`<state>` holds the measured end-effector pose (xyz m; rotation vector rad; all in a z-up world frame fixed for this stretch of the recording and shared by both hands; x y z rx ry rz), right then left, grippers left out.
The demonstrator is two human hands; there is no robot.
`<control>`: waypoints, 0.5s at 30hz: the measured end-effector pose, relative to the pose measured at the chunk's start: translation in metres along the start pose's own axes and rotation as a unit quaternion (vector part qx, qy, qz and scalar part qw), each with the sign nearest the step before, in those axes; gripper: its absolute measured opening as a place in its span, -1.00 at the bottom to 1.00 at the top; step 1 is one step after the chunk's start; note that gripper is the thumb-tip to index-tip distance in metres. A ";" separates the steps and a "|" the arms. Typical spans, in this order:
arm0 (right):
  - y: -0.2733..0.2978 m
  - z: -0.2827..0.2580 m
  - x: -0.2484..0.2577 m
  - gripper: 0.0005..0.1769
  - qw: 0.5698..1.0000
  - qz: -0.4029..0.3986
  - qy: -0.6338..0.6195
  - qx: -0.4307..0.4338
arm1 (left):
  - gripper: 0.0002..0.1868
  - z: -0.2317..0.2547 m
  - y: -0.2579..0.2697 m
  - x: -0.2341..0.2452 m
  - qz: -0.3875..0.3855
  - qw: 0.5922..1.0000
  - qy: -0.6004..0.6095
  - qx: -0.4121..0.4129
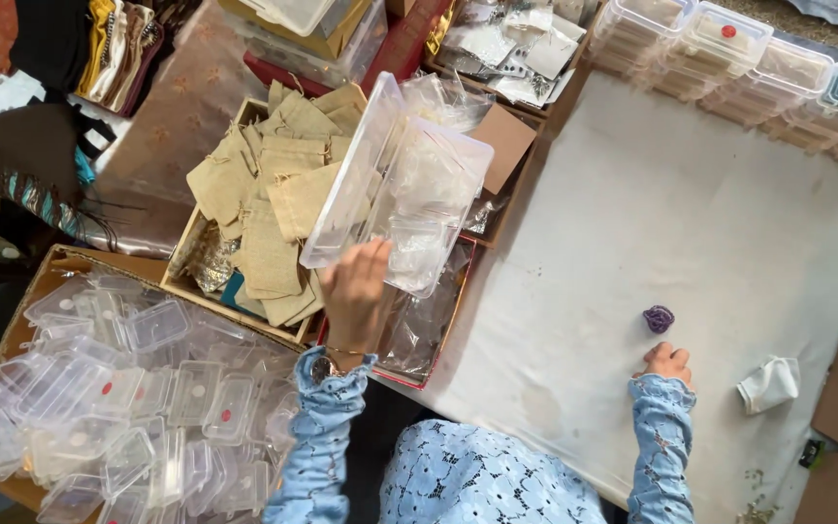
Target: Sort jewelry components and pack them into small plastic bags.
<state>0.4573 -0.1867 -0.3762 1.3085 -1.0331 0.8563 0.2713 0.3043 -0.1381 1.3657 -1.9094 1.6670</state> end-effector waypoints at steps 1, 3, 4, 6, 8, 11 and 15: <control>0.001 0.000 -0.001 -0.41 1.000 0.000 -0.002 -0.001 | -0.45 0.003 -0.008 0.009 0.001 1.000 0.000 -0.002; 0.001 0.001 -0.002 -0.42 1.000 -0.008 0.000 -0.004 | -0.48 0.013 -0.024 0.021 -0.109 0.990 0.067 -0.066; 0.001 -0.002 -0.001 -0.42 1.000 -0.008 -0.002 -0.006 | -0.48 0.015 -0.024 0.019 -0.107 0.990 0.066 -0.068; 0.005 -0.002 -0.001 -0.41 1.000 -0.007 -0.006 -0.012 | -0.52 0.020 -0.023 0.015 -0.153 0.979 0.118 -0.059; 0.007 -0.004 0.000 -0.42 1.000 -0.002 -0.009 -0.017 | -0.51 0.020 -0.029 0.025 -0.176 0.975 0.130 -0.048; 0.009 -0.003 0.002 -0.44 1.000 0.009 -0.015 -0.015 | -0.53 0.025 -0.036 0.034 -0.188 0.970 0.153 -0.028; 0.013 -0.005 0.000 -0.42 0.999 0.030 -0.023 -0.002 | -0.72 0.038 -0.014 0.014 -0.086 0.962 0.258 0.023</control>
Point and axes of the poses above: each hand's wrist, its own y-axis away from the middle knuckle, its own x-axis out of the back of the hand, z = x × y, the point moved 2 cm from there along -y, towards the middle knuckle, and after that the axes turned 4 degrees about -x, right-handed, at the moved point
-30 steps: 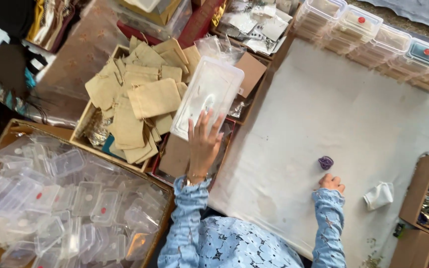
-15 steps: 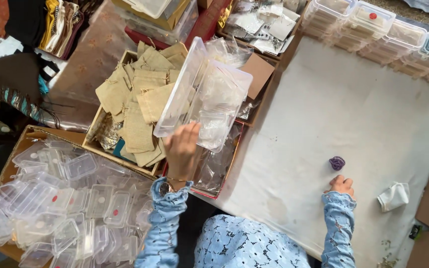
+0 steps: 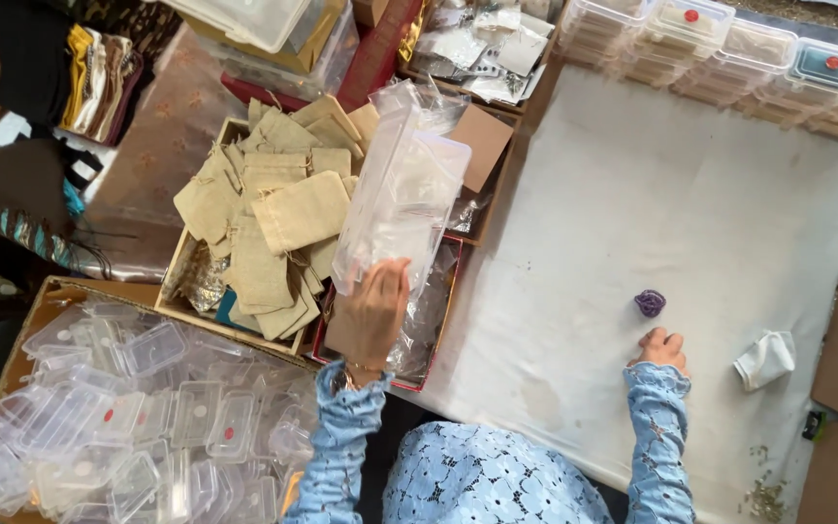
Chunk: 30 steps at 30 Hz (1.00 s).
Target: Sort jewelry components and pack them into small plastic bags.
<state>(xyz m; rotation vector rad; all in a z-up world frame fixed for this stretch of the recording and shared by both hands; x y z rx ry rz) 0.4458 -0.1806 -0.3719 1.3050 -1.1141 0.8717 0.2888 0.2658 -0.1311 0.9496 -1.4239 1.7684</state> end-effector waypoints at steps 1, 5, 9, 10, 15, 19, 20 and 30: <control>0.000 -0.001 -0.002 -0.42 1.000 0.001 -0.003 -0.002 | -0.72 0.012 0.001 0.006 0.001 1.000 -0.001 -0.004; 0.002 -0.004 -0.012 -0.46 0.999 0.035 0.000 -0.003 | -0.74 0.067 0.015 0.018 0.078 0.984 0.159 -0.032; -0.005 -0.008 -0.015 -0.46 0.999 0.032 0.027 -0.005 | -0.76 0.133 0.028 0.001 0.012 0.930 0.368 0.014; -0.014 0.004 -0.030 -0.46 0.999 0.035 0.026 -0.013 | -0.76 0.138 0.034 -0.025 0.011 0.928 0.373 0.008; -0.013 0.039 -0.047 -0.24 0.933 -0.185 -0.269 0.155 | -0.77 0.182 0.050 -0.116 -0.211 0.527 0.753 0.332; 0.007 0.037 -0.052 -0.22 0.692 -0.349 -0.624 0.099 | -0.83 0.216 0.045 -0.139 -0.277 0.489 0.747 0.355; 0.011 0.032 -0.038 -0.18 0.650 -0.323 -0.685 0.063 | -0.84 0.224 0.048 -0.146 -0.287 0.501 0.737 0.352; 0.041 0.055 0.050 -0.77 0.672 -0.177 -0.719 0.022 | -0.65 0.286 0.044 -0.143 -0.262 0.616 0.688 0.281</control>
Point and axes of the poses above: each hand's wrist, its own y-axis away from the middle knuckle, its own x-axis out of the back of the hand, z = x × y, the point moved 2 cm from there along -y, towards the middle knuckle, and after that the axes turned 4 degrees about -x, right-handed, at the moved point
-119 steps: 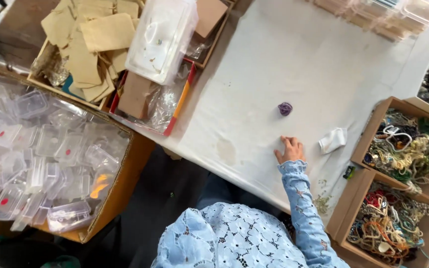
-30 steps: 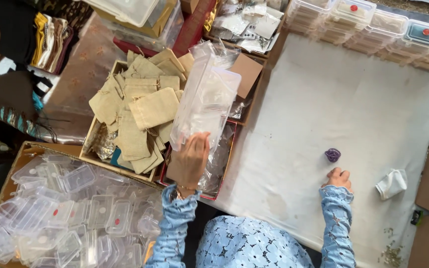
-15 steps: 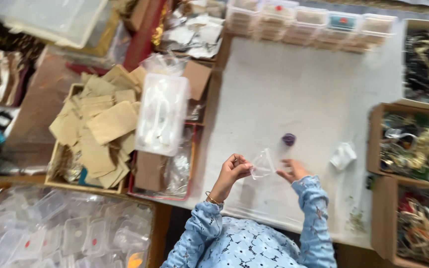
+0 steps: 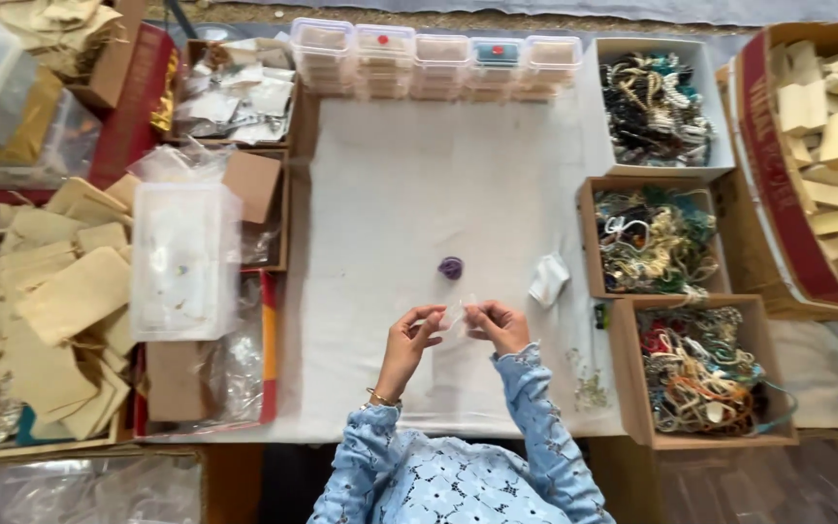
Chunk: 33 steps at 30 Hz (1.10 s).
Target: Sort jewelry components and pack them into small plastic bags.
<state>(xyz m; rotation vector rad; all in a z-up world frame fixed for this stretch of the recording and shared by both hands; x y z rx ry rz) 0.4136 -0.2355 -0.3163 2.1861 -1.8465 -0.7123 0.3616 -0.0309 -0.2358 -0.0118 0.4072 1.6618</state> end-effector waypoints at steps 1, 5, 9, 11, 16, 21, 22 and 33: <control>0.004 -0.005 0.004 -0.77 1.000 0.003 0.002 0.002 | -0.65 -0.002 0.003 -0.009 -0.003 1.000 0.003 0.000; 0.010 -0.018 0.006 -0.74 1.000 0.003 0.005 0.011 | -0.67 -0.005 0.005 -0.022 0.046 0.988 -0.110 -0.101; 0.017 -0.019 0.010 -0.72 0.999 -0.035 0.012 0.026 | -0.70 -0.024 0.007 -0.021 0.088 0.991 -0.051 -0.082; 0.016 -0.015 0.008 -0.72 0.999 -0.044 0.010 0.027 | -0.69 -0.017 0.009 -0.021 0.095 0.992 -0.038 -0.072; 0.017 -0.013 -0.006 -0.71 0.999 -0.046 0.008 0.020 | -0.65 -0.008 0.015 -0.020 0.109 0.993 0.011 -0.035; 0.013 -0.004 -0.002 -0.71 0.999 -0.010 -0.005 0.040 | -0.63 -0.013 0.018 -0.019 0.081 0.994 0.065 0.022; 0.014 -0.005 -0.003 -0.71 0.999 -0.009 -0.010 0.037 | -0.63 -0.023 0.017 -0.016 0.081 0.995 0.059 0.025; 0.028 -0.011 -0.006 -0.71 0.999 -0.007 -0.031 0.041 | -0.65 -0.023 0.012 -0.019 0.094 0.993 0.068 0.013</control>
Point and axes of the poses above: each hand's wrist, its own y-axis away from the middle knuckle, its own x-axis out of the back of the hand, z = x × y, the point moved 2 cm from there along -y, towards the middle knuckle, and after that the axes turned 4 degrees about -x, right-handed, at the moved point
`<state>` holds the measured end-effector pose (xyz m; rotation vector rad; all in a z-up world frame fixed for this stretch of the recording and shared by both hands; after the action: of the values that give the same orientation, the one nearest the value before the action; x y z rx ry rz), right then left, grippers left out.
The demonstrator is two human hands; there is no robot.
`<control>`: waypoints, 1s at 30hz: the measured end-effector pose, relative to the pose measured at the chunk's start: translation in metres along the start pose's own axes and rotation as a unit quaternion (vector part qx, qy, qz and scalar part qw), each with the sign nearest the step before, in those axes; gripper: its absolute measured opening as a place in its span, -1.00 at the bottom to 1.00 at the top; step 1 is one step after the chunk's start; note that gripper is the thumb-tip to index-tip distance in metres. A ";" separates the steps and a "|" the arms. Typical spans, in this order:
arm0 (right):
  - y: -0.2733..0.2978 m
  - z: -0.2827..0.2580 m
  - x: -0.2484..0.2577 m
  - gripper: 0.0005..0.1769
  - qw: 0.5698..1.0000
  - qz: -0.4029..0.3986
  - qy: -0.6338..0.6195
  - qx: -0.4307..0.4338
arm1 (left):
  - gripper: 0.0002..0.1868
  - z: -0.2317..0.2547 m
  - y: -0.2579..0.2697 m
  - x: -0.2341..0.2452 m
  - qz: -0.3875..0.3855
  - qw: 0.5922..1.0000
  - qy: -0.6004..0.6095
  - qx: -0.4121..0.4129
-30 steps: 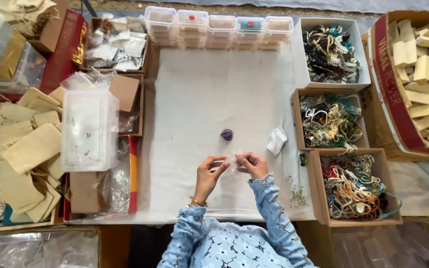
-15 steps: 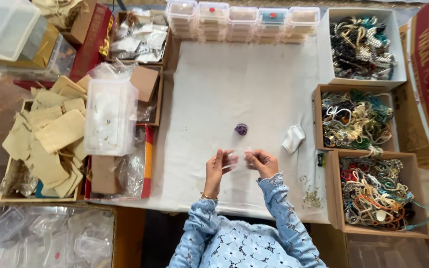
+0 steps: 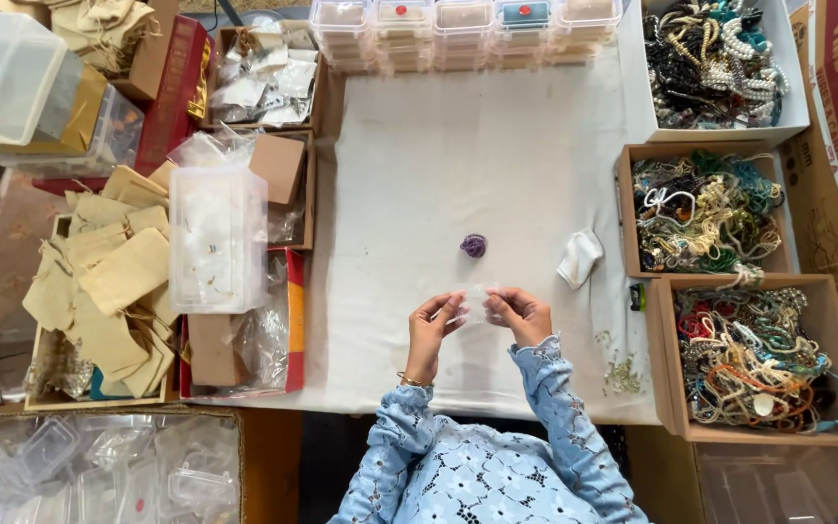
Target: Sort jewelry components and pack them into small plastic bags.
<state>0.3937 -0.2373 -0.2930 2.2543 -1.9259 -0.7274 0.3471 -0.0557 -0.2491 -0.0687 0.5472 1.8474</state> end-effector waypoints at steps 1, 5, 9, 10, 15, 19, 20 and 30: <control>0.001 0.000 0.001 -0.71 1.000 0.000 0.001 -0.001 | -0.65 -0.002 0.002 0.000 0.001 1.000 0.001 0.001; 0.007 0.006 0.005 -0.71 1.000 -0.008 -0.002 -0.013 | -0.66 -0.018 0.011 0.008 0.010 1.000 -0.020 -0.009; -0.003 0.025 0.025 -0.74 1.000 0.026 0.007 0.009 | -0.69 -0.019 0.022 0.022 0.087 0.972 -0.194 -0.096; -0.005 0.026 0.035 -0.74 1.000 0.018 0.011 0.004 | -0.69 -0.026 0.027 0.031 0.097 0.972 -0.192 -0.095; -0.025 0.033 0.058 -0.79 1.000 0.014 0.000 -0.017 | -0.39 -0.063 0.035 0.071 0.151 0.736 -0.581 -0.314; -0.016 0.018 0.030 -0.79 1.000 0.003 0.018 -0.025 | -0.42 -0.063 0.043 0.074 0.146 0.735 -0.586 -0.307; -0.019 0.016 0.027 -0.78 0.999 -0.001 0.024 -0.023 | -0.45 -0.063 0.041 0.074 0.146 0.735 -0.588 -0.306; -0.021 0.025 0.022 -0.75 0.998 0.001 0.041 -0.046 | -0.50 -0.061 0.041 0.072 0.144 0.734 -0.594 -0.294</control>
<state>0.4045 -0.2479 -0.3286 2.1916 -1.8190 -0.6963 0.2716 -0.0267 -0.3126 0.7775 -0.9828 1.8580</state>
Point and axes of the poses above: each hand's wrist, its own y-axis away from the middle knuckle, its own x-axis out of the back of the hand, z = x × y, the point moved 2 cm from there along -y, towards the middle knuckle, and after that the axes turned 4 degrees about -x, right-handed, at the moved point
